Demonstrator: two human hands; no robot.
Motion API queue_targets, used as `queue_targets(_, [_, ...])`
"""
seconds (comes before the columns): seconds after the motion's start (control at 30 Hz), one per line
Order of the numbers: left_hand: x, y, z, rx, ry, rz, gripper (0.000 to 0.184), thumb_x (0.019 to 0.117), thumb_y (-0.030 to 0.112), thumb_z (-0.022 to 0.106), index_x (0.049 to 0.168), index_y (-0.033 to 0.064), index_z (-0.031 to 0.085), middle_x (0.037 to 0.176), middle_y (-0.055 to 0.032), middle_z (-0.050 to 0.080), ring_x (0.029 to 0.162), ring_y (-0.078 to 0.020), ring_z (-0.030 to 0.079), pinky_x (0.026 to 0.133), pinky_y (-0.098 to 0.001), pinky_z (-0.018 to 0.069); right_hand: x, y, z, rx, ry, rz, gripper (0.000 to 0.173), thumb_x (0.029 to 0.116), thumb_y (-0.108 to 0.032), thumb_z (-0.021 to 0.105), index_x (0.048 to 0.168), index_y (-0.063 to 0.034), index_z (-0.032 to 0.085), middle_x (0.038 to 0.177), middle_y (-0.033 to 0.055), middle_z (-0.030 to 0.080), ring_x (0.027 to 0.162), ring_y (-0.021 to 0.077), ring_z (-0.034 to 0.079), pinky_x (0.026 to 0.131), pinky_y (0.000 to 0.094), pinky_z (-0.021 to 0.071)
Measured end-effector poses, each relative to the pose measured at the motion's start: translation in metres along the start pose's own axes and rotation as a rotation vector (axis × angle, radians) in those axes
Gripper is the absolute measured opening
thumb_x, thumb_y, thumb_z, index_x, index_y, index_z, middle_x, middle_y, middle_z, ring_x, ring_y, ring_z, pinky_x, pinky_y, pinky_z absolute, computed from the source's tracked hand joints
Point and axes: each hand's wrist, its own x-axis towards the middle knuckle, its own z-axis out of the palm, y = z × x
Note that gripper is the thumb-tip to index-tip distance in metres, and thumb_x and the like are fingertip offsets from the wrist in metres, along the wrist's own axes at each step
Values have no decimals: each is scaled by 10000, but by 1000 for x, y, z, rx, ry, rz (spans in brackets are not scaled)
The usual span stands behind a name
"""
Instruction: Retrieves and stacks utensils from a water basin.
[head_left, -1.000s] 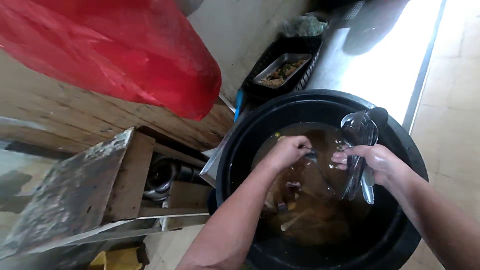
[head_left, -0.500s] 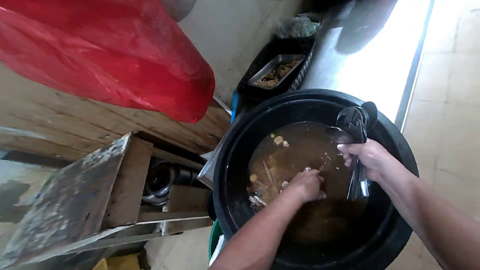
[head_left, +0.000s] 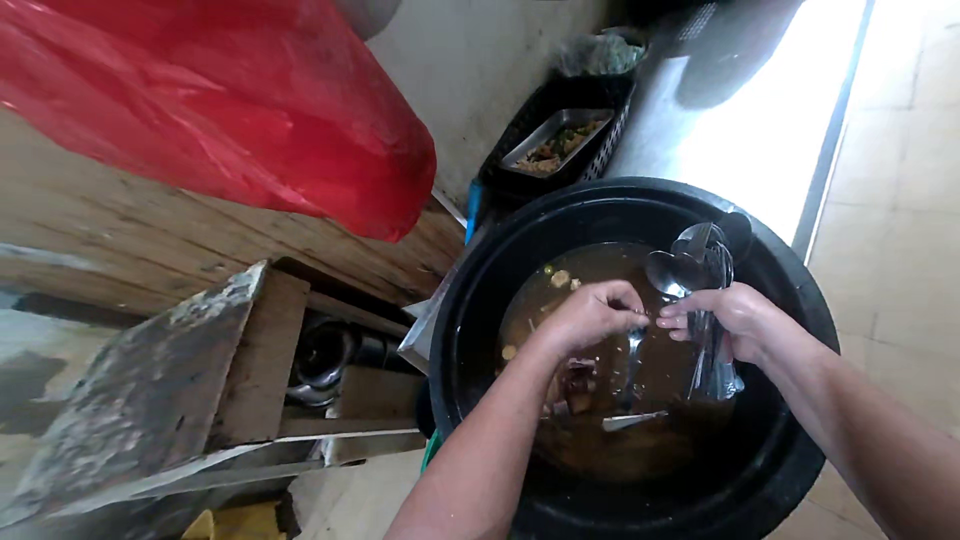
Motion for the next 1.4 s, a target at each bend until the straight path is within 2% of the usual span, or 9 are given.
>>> queue_targets(0.27, [33,17,24,-170,485,34,98,957,107,711,958,27,655,890,-82,670,725,-144,665,701,-327,597,0,2,-7,91,-230,71,156,1012,-36,495,1097,12,616,936,144,735,766,235,734,685,367,629])
queue_targets(0.43, [30,-8,25,-473,334,-108,413,1047,194,589,1406,47,448,1108,-128,592,840,-200,667,697,-359,603,-1,0,-6,5,-121,-27,200,993,-16,599,1184,-47,550,788,66,638,587,112,613,537,230,541])
queue_targets(0.53, [30,-31,53,-18,145,-342,391,1028,239,636,1341,11,574,1191,-185,649,933,-252,674,802,-421,572,3,2,-6,-33,-27,-146,282,958,-1,646,1211,-60,537,764,39,579,570,84,556,535,208,499])
queue_targets(0.6, [36,-43,82,374,-25,-489,441,996,336,670,1364,97,621,1377,-153,593,1224,-317,612,1007,-539,517,7,3,-6,-78,19,-201,352,943,-9,674,1261,-57,530,789,51,593,565,87,547,523,217,489])
queue_targets(0.7, [40,-50,109,626,-25,-540,472,966,171,653,1424,126,549,1464,-148,514,1303,-386,549,994,-583,519,6,3,-5,-121,76,-200,370,942,-23,687,1274,-39,525,791,70,644,558,109,597,530,242,527])
queue_targets(0.97, [35,-63,99,506,11,-561,603,1003,68,555,1568,174,372,1378,-179,618,1278,-384,597,1028,-591,501,3,1,-1,-170,108,-141,413,976,-22,638,1343,-52,451,815,82,643,545,117,592,510,249,518])
queue_targets(1.07, [38,-63,105,525,7,-544,421,986,91,586,1407,99,570,1417,-159,576,1316,-358,558,1037,-565,500,3,0,0,-148,105,-126,412,970,-10,639,1338,-58,460,828,85,646,560,117,609,517,244,529])
queue_targets(1.23, [40,-61,113,509,50,-470,408,1008,352,634,1374,173,628,1473,-120,500,1284,-338,561,1009,-545,518,5,1,-1,-143,115,-132,430,972,-23,642,1357,-54,455,839,86,652,573,125,615,532,260,539])
queue_targets(1.4, [45,-60,120,552,14,-461,443,956,87,643,1386,191,618,1529,-123,446,1337,-367,516,1021,-555,516,5,2,-1,-119,133,-156,380,965,-5,634,1311,-42,481,813,77,644,541,109,583,496,240,508])
